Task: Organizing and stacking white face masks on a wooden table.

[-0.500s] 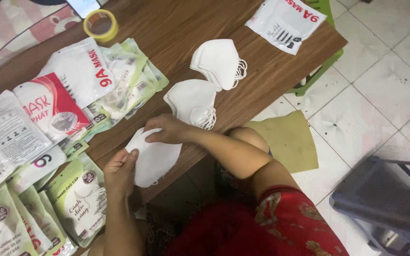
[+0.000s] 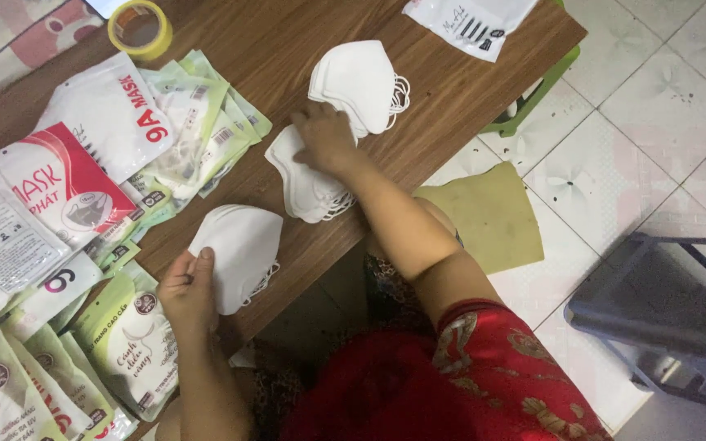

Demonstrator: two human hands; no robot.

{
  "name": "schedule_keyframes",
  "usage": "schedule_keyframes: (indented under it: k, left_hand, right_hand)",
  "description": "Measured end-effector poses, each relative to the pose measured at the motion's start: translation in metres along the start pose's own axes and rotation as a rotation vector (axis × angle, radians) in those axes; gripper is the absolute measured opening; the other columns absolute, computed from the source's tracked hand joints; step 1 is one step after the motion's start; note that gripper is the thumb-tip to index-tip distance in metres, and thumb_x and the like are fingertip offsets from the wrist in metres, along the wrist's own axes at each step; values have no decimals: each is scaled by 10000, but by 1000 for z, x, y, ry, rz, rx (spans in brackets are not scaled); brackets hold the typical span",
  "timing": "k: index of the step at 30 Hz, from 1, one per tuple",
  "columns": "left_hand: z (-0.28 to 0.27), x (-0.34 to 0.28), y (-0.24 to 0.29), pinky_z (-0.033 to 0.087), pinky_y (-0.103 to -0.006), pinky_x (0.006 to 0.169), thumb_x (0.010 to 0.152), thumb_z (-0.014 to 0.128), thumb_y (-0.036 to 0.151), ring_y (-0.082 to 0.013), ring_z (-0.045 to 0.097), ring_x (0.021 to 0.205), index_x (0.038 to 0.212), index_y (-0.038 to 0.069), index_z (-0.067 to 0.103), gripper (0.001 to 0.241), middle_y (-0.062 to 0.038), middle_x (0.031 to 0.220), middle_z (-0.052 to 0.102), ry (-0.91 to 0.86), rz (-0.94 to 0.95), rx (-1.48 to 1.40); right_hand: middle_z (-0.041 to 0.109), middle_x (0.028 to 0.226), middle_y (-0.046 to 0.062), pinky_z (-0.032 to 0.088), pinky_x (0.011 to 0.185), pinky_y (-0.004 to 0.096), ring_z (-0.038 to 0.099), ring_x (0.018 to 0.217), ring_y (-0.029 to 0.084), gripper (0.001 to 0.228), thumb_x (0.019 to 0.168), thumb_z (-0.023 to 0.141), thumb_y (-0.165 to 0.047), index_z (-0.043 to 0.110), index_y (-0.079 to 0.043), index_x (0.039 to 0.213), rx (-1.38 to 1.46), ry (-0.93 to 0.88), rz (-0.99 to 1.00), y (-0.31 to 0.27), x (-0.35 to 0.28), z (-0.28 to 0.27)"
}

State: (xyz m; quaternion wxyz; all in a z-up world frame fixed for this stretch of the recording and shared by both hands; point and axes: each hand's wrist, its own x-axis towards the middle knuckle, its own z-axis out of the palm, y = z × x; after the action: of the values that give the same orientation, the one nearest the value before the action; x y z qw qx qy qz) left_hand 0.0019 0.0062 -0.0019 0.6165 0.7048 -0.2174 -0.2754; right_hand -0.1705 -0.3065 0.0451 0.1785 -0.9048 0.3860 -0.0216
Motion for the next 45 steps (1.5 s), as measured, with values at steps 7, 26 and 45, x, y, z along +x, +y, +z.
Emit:
schedule_keyframes:
  k: [7,26,45]
  left_hand:
    - [15,-16,35,611,-345,801,1035,721,142,-148,702,844,1160,57,721,152,-67,908,727,34,-13,-57]
    - [14,-4,15,617,-363,825,981,737,121,-155,699,891,1170,62,751,199,-95,977,766,71,-66,-82]
    - [17,2,5,633,-362,799,988,740,162,-150,718,896,1150,76,766,185,-107,1050,785,-6,-48,-131]
  right_hand:
    - [566,1406,279,472,975,658,513,1320,491,758,780,883,-347,590,-33,1405,30,-67,43,7,3,4]
    - [718,1082,224,578,809,524,703,999,400,379,834,803,-35,723,5,1202,-125,84,-32,16,12,8]
    - [718,1091,278,597,768,576,695,986,429,516,734,871,-121,744,18,1214,-213,-40,76,-4,1,-11]
